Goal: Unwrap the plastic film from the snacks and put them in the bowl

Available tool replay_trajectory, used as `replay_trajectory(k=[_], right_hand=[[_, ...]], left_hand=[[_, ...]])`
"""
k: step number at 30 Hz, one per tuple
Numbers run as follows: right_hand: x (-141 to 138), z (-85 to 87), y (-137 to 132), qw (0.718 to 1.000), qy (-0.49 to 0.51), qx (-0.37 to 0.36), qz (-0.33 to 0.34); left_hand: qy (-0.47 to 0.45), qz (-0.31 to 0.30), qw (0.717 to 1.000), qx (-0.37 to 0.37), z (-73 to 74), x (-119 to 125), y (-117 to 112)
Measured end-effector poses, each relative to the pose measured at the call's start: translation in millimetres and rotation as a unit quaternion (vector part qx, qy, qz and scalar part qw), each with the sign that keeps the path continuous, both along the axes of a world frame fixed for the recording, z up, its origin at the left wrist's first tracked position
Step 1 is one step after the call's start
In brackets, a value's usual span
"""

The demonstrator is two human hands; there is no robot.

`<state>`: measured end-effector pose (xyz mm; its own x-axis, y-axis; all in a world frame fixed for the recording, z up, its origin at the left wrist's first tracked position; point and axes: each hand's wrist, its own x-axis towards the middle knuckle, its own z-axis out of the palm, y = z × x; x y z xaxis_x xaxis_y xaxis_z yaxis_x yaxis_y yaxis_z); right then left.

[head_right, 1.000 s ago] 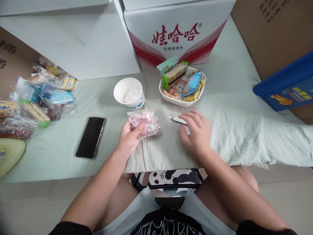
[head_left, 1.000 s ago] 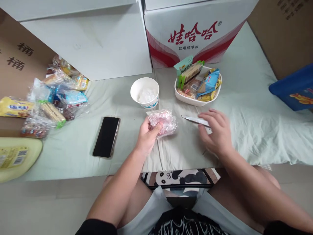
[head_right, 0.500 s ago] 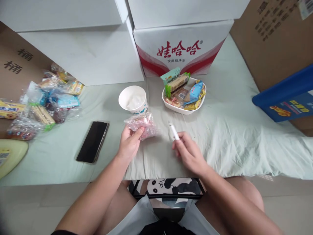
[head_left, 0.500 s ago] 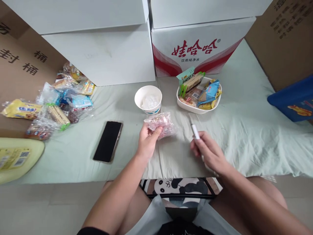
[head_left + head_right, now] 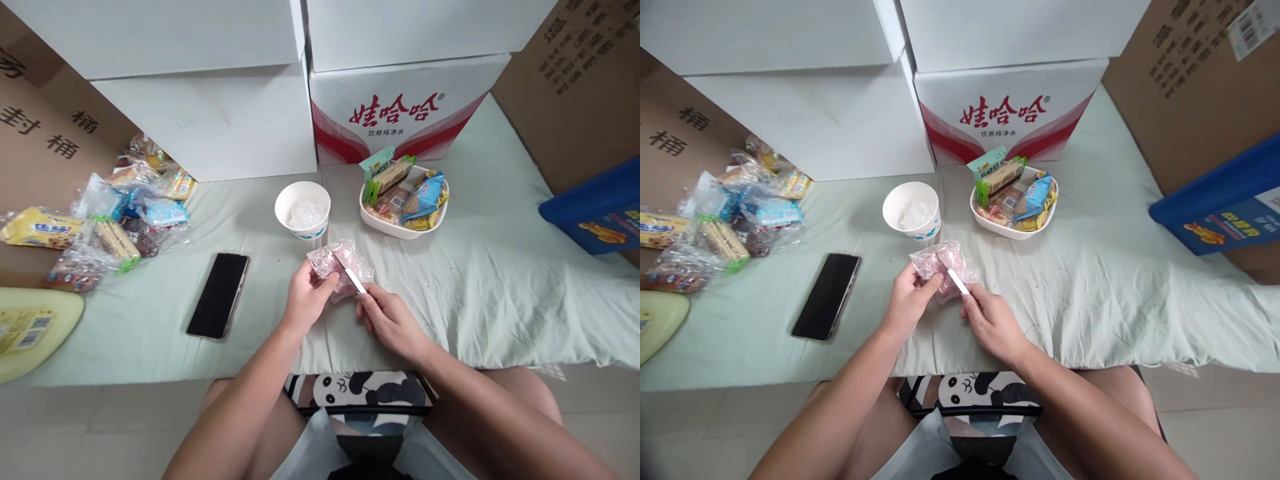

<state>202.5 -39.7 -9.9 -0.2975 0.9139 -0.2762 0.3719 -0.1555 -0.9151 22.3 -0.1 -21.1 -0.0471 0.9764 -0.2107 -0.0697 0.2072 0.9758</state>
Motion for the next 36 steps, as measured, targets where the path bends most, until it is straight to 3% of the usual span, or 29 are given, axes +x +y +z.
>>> replay_trajectory(k=[9,15,17,19,21,24,26,28,31,36], right_hand=[[4.3,8.5,0.5,0.999,-0.042,-0.013,0.023],[22.3,9.1,0.6,0.995,-0.067,-0.004,0.073],[36.5,5.7,4.4,0.992,-0.109,0.035,0.054],[52.4,-1.4,10.4,0.973,-0.19,0.131,-0.008],[67.5,-10.7,17.1,0.928,-0.29,0.226,-0.065],[83.8,-22.4,24.1,0.866,-0.401,0.284,-0.091],[87.6,-25.6,24.8,0.849,-0.41,0.314,-0.11],[83.7,-25.0,22.2,0.869,-0.337,0.35,-0.096],[65.4,-19.5,15.1,0.908,-0.19,0.374,0.003],[48.7,-12.7,13.3,0.921,-0.133,0.363,0.045]], left_hand=[[-0.114,0.085,0.99,-0.012,2.9,-5.1,3.1],[-0.16,0.155,0.975,0.006,10.8,-31.1,14.5],[-0.154,0.155,0.976,0.016,9.8,-37.8,15.4],[-0.134,0.153,0.979,0.02,7.0,-37.9,12.4],[-0.097,0.139,0.985,0.015,3.3,-30.9,5.8],[-0.026,0.054,0.998,0.008,-1.9,-14.8,-5.5],[0.034,-0.007,0.999,0.017,-4.1,-7.6,-9.9],[0.087,-0.023,0.995,0.046,-5.2,-6.3,-9.9],[0.126,-0.016,0.988,0.083,-5.1,-11.9,-4.9],[0.18,0.017,0.981,0.065,-0.9,-27.1,1.3]])
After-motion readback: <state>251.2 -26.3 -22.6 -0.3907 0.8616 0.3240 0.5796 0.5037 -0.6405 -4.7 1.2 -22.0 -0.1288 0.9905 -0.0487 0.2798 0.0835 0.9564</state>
